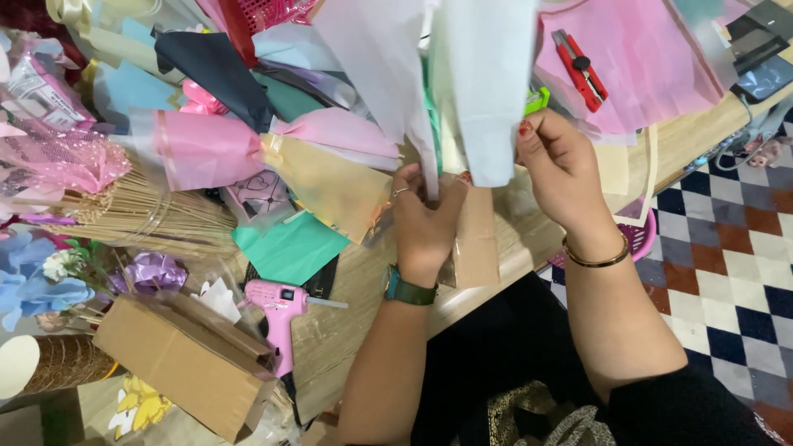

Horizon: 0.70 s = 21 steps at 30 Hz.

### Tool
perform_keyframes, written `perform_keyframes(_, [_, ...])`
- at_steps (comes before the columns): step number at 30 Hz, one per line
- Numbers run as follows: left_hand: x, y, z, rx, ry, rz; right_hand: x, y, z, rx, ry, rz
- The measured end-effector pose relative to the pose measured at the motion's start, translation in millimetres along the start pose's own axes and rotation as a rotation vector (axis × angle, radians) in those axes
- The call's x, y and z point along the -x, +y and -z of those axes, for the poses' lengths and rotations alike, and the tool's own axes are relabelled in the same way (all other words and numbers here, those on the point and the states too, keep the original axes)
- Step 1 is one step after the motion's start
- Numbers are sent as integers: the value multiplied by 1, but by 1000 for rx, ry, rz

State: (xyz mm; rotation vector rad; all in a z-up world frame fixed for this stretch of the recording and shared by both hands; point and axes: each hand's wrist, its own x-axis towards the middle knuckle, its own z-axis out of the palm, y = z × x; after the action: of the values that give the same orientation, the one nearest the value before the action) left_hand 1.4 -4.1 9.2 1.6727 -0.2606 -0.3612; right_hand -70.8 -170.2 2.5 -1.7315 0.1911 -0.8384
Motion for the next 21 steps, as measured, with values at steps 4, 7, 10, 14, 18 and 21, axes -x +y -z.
perform_keyframes(4, [-1,6,7,-10,10,-40,1,-29,-1,109,-43,37])
perform_keyframes(7, [3,12,5,35,-2,-64,4,-33,-7,80,-48,16])
perform_keyframes(10, [5,13,5,9,2,-48,8,-25,-7,-47,-82,-89])
perform_keyframes(14, [6,10,6,-30,39,-160,14,-2,-8,-241,-43,-156])
perform_keyframes(18, [18,27,4,-74,38,-313,15,-11,-10,-105,4,-146])
perform_keyframes(21, [15,10,7,-265,118,-614,15,-23,-10,-65,8,-168])
